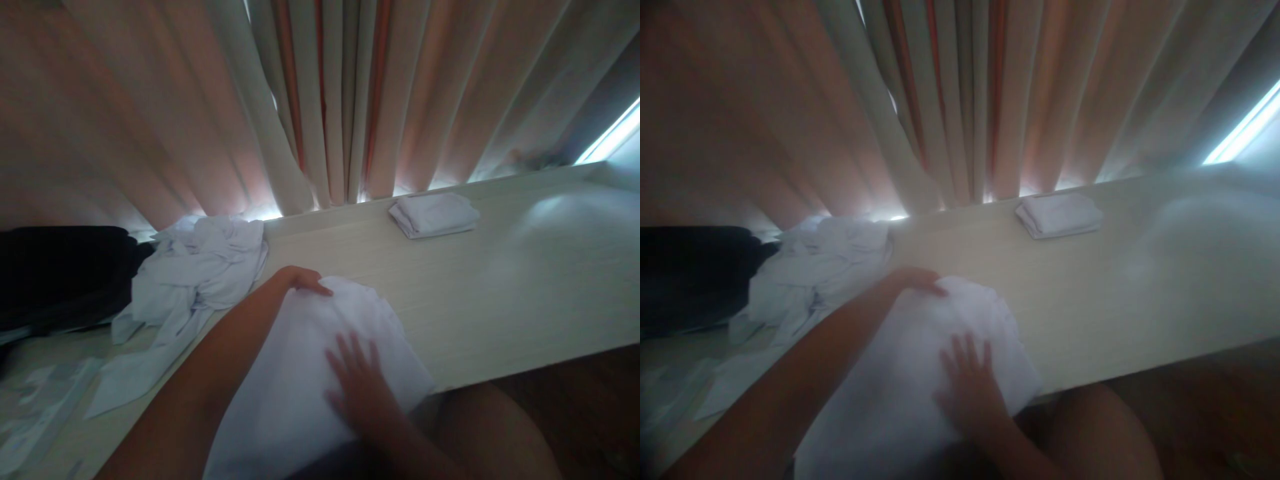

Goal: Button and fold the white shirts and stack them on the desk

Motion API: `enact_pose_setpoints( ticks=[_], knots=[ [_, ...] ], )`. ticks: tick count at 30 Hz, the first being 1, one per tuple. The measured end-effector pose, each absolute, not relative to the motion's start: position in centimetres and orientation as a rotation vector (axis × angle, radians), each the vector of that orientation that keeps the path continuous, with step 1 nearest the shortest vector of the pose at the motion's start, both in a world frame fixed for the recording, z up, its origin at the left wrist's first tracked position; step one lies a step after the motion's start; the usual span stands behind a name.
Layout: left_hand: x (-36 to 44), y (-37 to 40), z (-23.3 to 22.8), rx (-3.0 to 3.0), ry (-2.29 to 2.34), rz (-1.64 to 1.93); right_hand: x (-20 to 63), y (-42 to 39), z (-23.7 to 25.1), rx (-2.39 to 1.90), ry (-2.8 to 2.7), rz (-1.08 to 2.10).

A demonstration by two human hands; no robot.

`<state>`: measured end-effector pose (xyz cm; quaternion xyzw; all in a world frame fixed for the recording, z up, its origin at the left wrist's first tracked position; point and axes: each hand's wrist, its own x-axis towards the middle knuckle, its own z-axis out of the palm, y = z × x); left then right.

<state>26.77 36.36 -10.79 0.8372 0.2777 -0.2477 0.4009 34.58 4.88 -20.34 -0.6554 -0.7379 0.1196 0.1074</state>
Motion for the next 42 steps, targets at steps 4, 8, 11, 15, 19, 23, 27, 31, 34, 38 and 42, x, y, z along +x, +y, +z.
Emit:
enact_pose_setpoints(
  ticks=[4,8,11,15,19,23,27,31,34,38,42],
  knots=[
    [25.8,35.9,-10.0,2.012,0.668,-0.674,34.6,5.0,-20.3,-1.930,-2.175,0.367],
    [25.0,35.2,-9.7,1.929,0.651,-0.515,34.5,4.9,-20.2,-1.930,-2.164,0.371],
    [24.7,35.5,-10.1,1.913,0.672,-0.526,34.5,4.9,-20.1,-1.924,-2.148,0.371],
    [23.8,36.8,-10.7,1.963,0.706,-0.648,34.6,5.0,-20.0,-1.928,-2.148,0.369],
    [22.8,37.3,-10.9,2.068,0.690,-0.586,34.4,5.0,-20.1,-1.951,-2.147,0.400],
    [22.7,36.4,-11.5,2.179,0.677,-0.460,34.3,5.0,-19.8,-1.975,-2.096,0.444],
    [22.9,36.1,-12.1,2.314,0.798,-0.385,36.7,7.4,-17.7,-1.994,-1.888,0.271],
    [21.8,36.6,-11.9,2.344,0.855,-0.451,41.4,13.3,-15.2,-2.279,-1.539,0.216],
    [20.8,36.7,-12.0,2.349,0.842,-0.468,43.8,17.7,-15.2,-2.434,-1.446,0.347],
    [20.5,36.6,-13.2,2.408,0.896,-0.325,44.7,20.8,-16.4,-2.462,-1.426,0.410],
    [20.9,36.4,-14.7,2.432,0.940,-0.184,44.8,21.0,-16.8,-2.474,-1.357,0.370]
  ],
)
